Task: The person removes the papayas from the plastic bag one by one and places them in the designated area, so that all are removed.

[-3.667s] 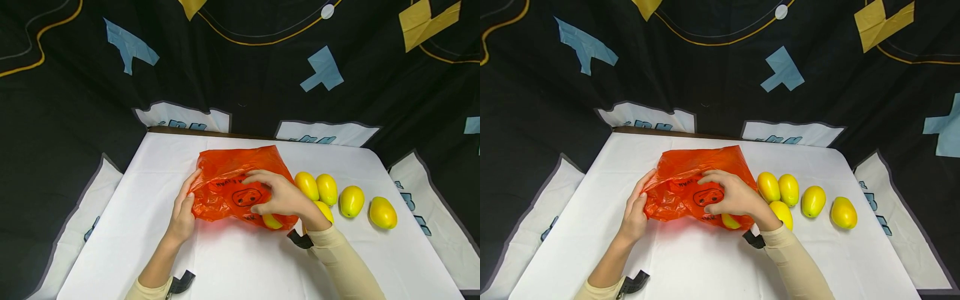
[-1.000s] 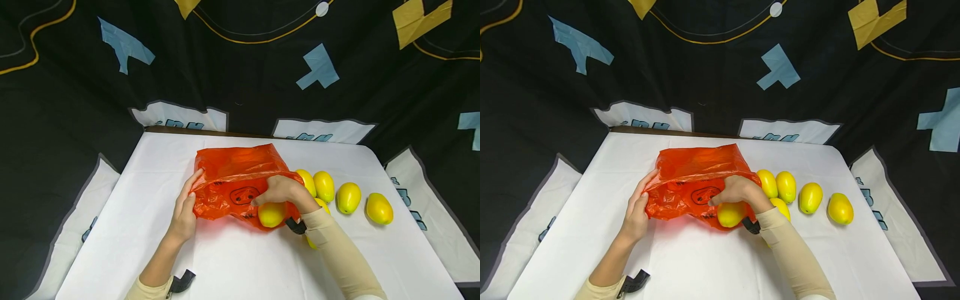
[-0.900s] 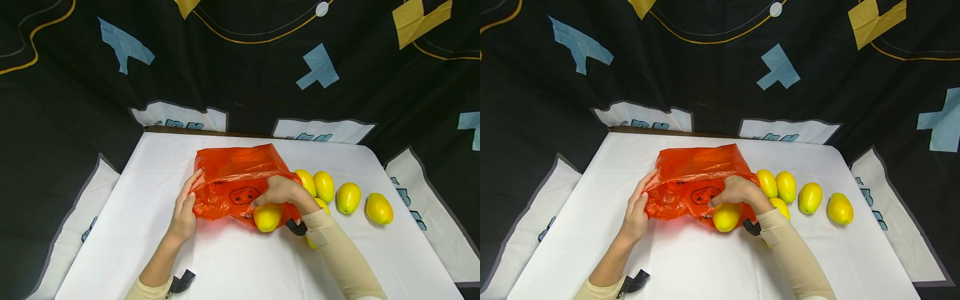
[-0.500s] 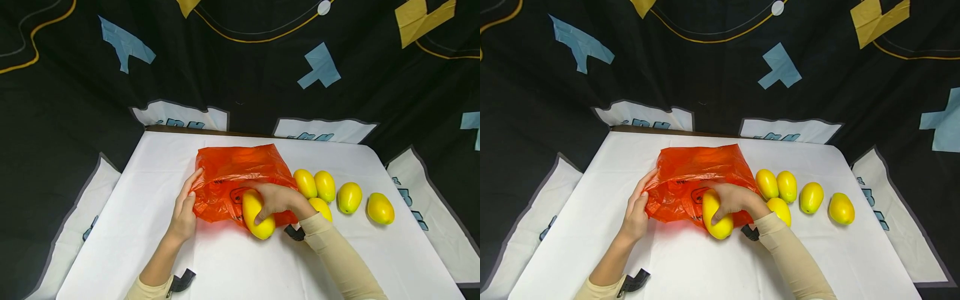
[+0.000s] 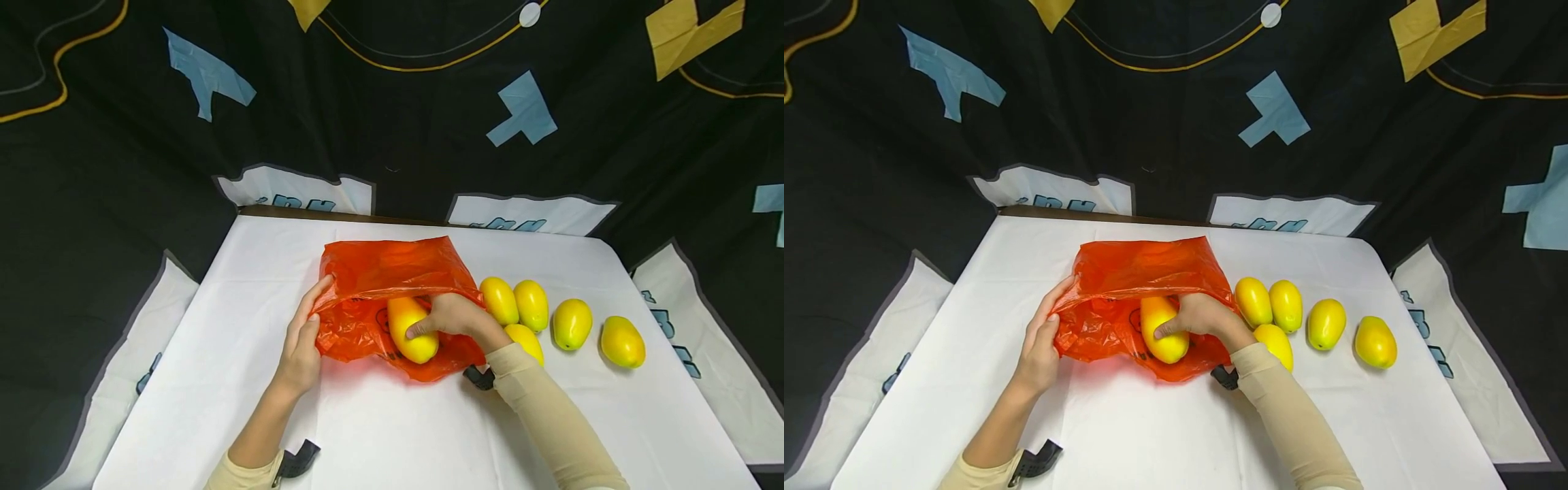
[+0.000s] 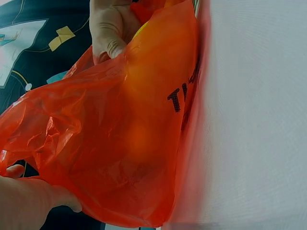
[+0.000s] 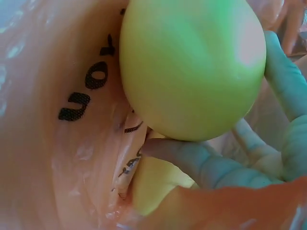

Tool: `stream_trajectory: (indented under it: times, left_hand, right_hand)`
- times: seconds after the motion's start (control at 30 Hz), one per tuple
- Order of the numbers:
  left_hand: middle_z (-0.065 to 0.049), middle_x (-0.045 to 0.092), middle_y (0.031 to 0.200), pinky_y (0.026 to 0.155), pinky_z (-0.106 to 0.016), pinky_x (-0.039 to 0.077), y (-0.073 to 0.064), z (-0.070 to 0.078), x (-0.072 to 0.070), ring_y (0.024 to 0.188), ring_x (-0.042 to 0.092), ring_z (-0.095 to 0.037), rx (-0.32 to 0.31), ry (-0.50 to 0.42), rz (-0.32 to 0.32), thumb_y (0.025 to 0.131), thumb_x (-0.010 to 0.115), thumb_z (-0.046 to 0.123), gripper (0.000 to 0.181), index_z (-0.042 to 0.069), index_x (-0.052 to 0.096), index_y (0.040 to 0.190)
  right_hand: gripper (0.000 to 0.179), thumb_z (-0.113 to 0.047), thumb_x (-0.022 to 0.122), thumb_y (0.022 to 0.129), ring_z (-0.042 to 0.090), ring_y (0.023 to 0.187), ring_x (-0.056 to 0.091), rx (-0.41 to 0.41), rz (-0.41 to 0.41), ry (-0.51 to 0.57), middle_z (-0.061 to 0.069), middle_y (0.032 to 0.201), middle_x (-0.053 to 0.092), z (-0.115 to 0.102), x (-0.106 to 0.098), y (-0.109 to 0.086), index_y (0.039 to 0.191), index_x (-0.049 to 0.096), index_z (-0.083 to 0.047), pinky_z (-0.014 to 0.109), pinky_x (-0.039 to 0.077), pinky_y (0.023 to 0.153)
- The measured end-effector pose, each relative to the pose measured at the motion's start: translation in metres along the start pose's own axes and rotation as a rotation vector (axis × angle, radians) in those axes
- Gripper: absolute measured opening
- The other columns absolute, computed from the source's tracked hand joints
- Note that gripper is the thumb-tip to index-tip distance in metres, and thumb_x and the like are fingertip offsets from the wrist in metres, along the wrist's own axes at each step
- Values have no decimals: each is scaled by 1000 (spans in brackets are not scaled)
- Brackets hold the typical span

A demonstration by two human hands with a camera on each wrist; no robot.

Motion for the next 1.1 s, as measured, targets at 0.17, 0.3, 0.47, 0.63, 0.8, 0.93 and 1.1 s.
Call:
stream_trajectory:
  times: [0.17,0.3,0.47,0.63,0.8,0.93,1.1]
  left_hand:
    - [-5,31,155,109,-30,33,0,0,0,135,37,-23,-2,-3,3,99,19,5,55,9,26,154]
    - [-4,31,155,109,-30,33,0,0,0,135,36,-23,1,-2,7,99,19,5,55,10,26,153]
    - [-4,32,155,109,-30,34,1,0,0,135,37,-23,-1,-3,11,98,19,4,56,11,27,153]
    - [-4,31,155,109,-30,34,0,-1,0,135,37,-24,-8,7,10,98,20,4,56,9,26,153]
    - [-4,31,155,108,-30,36,-1,0,1,133,39,-24,-19,-3,6,99,20,6,55,10,25,154]
    - [-4,31,155,108,-30,35,0,1,1,133,38,-24,-19,0,9,99,19,6,55,10,25,154]
    - [-3,30,155,109,-29,33,0,1,1,135,35,-22,-22,17,14,99,20,7,55,10,25,154]
  right_hand:
    - [77,-54,87,60,18,101,50,40,8,42,-8,109,56,5,4,5,125,57,-25,37,45,85]
    - [76,-53,88,60,17,103,50,18,4,100,-9,111,55,7,7,7,124,56,-27,37,46,87]
    - [74,-50,90,59,18,105,49,-3,3,163,-9,113,55,8,9,8,121,55,-29,40,46,87]
    - [73,-46,91,58,20,104,49,53,-15,206,-6,112,54,11,13,7,118,54,-27,40,46,85]
    - [73,-46,91,56,21,101,50,117,-22,204,-2,108,55,11,17,3,115,54,-23,39,45,84]
    - [76,-51,90,55,20,100,50,136,-13,144,-4,108,56,5,17,-3,118,56,-25,38,45,85]
    - [77,-46,89,59,15,106,50,46,-10,101,-13,116,57,-8,14,-12,127,57,-31,38,45,90]
Point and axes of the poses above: each hand's wrist, its own y-axis towards the middle knuckle, its own x-axis out of the palm, z = x × y, the point moved 3 cm from there along y, towards the middle knuckle
